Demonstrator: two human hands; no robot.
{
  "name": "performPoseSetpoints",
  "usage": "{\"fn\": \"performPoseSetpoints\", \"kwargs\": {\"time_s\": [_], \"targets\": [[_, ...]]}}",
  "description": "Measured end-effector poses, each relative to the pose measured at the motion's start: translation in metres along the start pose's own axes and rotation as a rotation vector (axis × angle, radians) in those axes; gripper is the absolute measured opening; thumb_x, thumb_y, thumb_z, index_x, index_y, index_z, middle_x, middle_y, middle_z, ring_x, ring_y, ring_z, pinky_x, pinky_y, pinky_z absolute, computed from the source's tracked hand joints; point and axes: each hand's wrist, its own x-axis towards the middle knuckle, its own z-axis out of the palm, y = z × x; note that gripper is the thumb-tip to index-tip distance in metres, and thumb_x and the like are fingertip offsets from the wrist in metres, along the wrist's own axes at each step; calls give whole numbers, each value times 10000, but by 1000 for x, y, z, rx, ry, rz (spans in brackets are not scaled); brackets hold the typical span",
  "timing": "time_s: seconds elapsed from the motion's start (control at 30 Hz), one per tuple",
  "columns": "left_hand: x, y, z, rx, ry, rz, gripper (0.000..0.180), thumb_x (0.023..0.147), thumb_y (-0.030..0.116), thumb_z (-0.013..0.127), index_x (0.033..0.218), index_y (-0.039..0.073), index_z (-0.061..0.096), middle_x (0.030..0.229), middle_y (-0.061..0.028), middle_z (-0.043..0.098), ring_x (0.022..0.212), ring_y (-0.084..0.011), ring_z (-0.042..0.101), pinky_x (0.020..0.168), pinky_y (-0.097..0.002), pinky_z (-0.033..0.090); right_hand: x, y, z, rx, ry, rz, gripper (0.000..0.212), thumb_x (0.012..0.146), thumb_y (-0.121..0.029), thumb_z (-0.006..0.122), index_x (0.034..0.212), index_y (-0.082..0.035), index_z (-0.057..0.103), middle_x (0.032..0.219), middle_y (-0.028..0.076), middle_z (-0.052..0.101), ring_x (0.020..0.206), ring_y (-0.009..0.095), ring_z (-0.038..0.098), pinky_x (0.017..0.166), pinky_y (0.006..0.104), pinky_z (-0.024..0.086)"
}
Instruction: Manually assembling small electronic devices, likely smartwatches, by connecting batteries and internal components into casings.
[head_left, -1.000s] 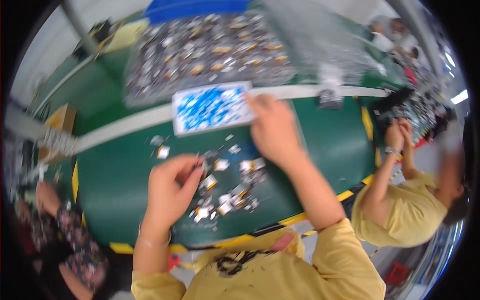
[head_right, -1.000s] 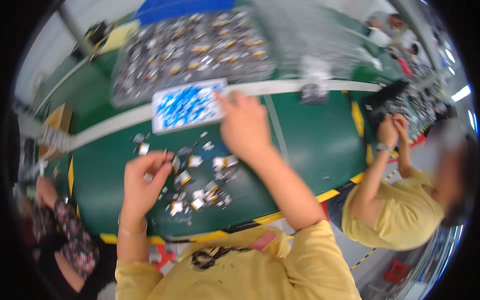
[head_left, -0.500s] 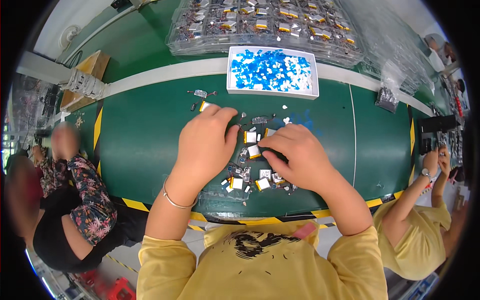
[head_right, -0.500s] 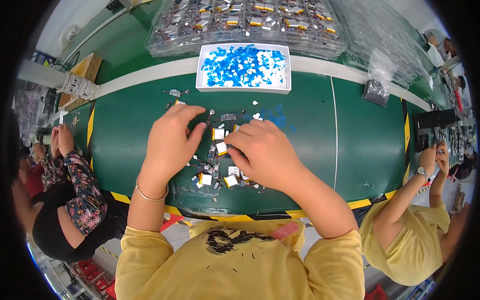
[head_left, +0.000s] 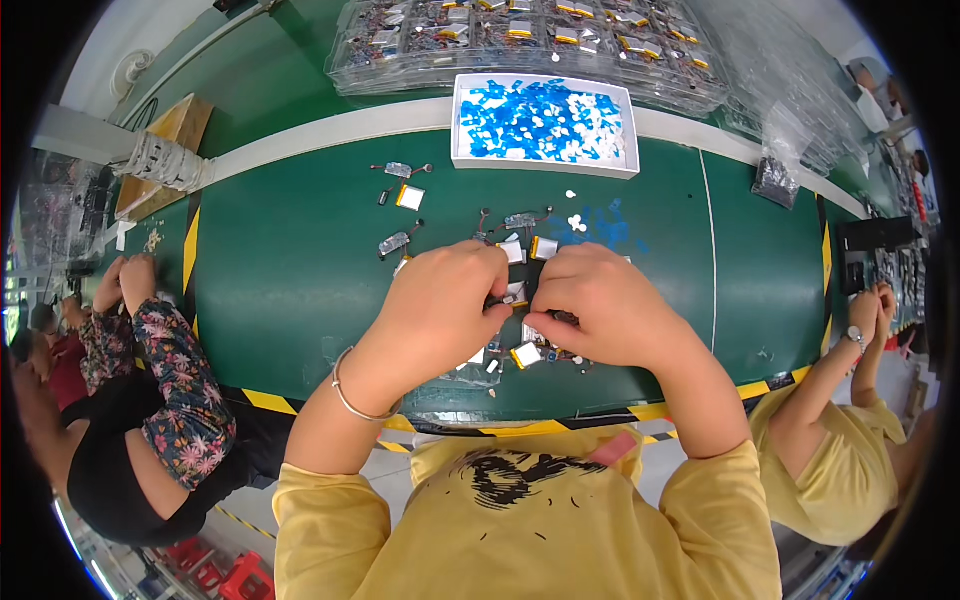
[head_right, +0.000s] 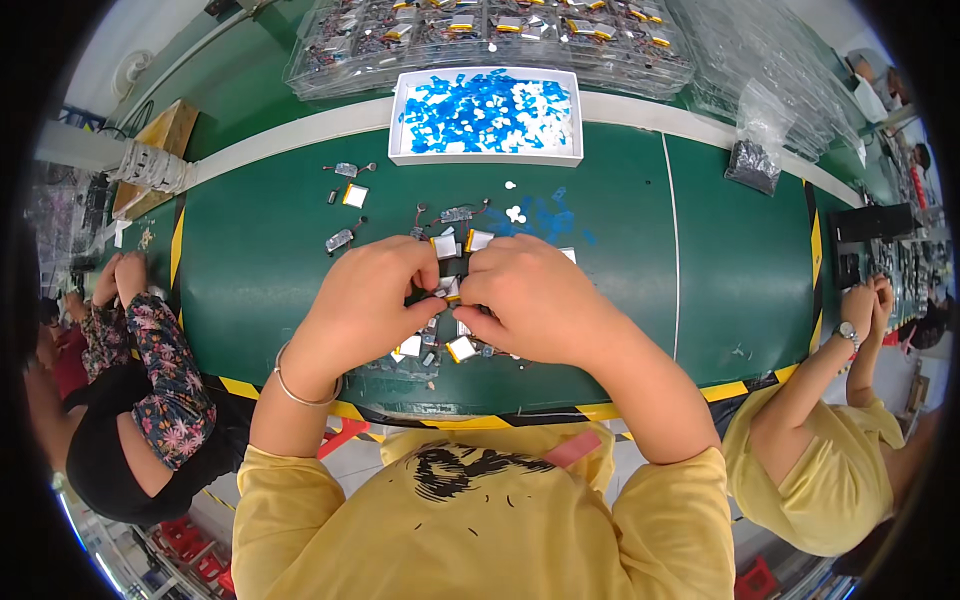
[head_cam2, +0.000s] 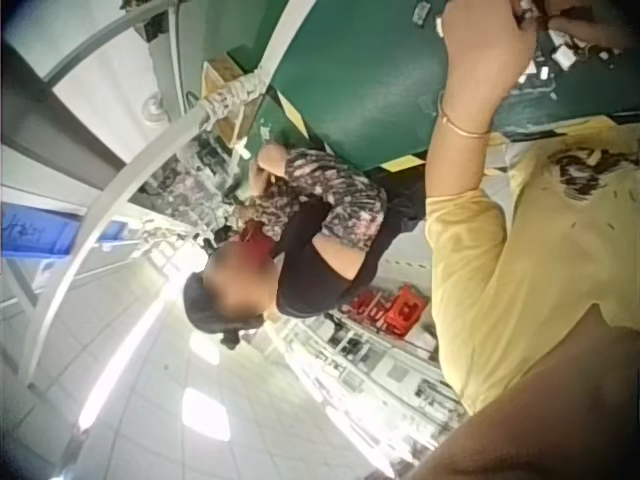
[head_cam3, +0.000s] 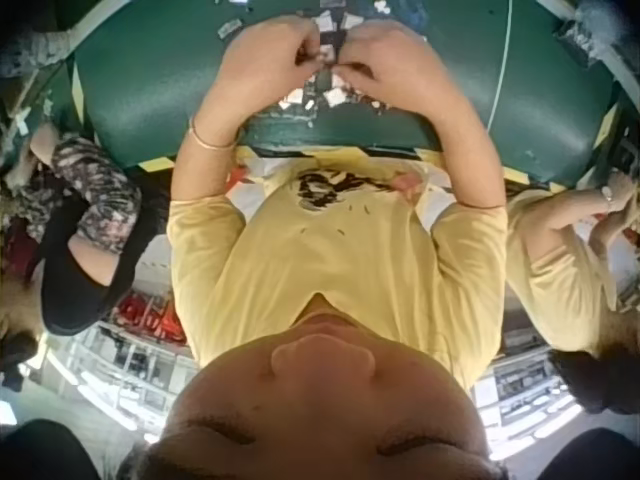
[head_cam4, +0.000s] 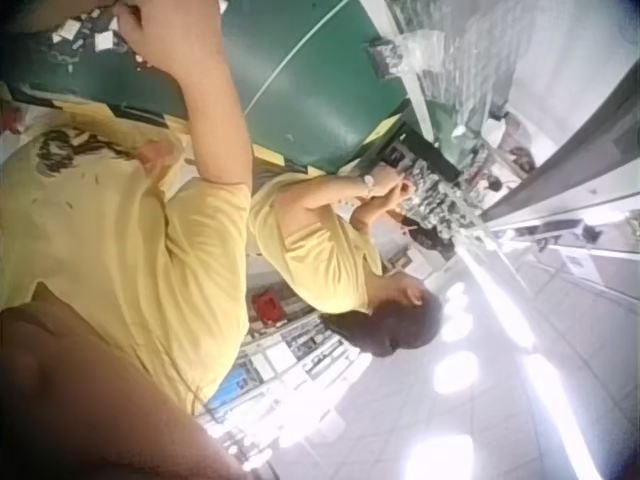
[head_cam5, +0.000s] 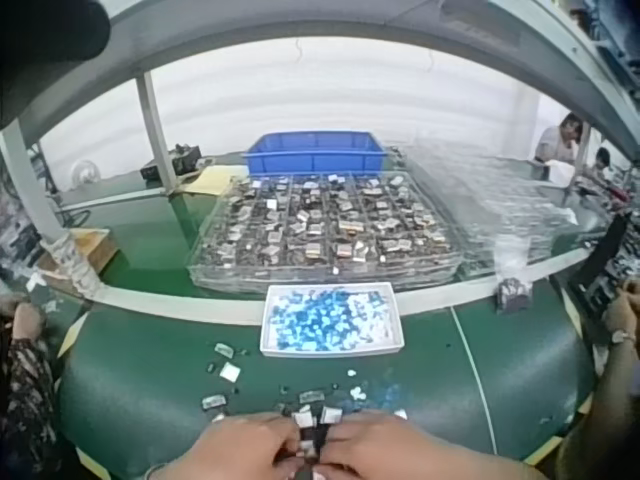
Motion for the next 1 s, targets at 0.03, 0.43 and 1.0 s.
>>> {"fn": "performPoseSetpoints", "kwargs": {"time_s": [0.03,0.43,1.0], "targets": [[1,2,-3,-23,-60,14,197,673,84,721,784,29,569,699,-74,573,633,-204,579,553,-309,434,-1,2,-1,-5,5,-42,87,698,-85,682,779,-72,653,690,60,572,677,261,553,634,369,438],[19,4,-10,-1304,-209,-278,127,869,94,582,954,1,586,830,-62,646,721,-119,635,649,-252,536,1,-4,-16,295,459,-32,304,677,-22,675,977,-45,628,871,71,594,747,198,560,654,297,452],[7,20,3,-1474,115,-289,170,834,-33,522,992,18,490,906,-149,649,733,-194,665,621,-266,571,-6,-17,-10,700,455,281,92,805,-44,649,808,-28,559,642,9,527,553,84,508,505,225,413]]}}
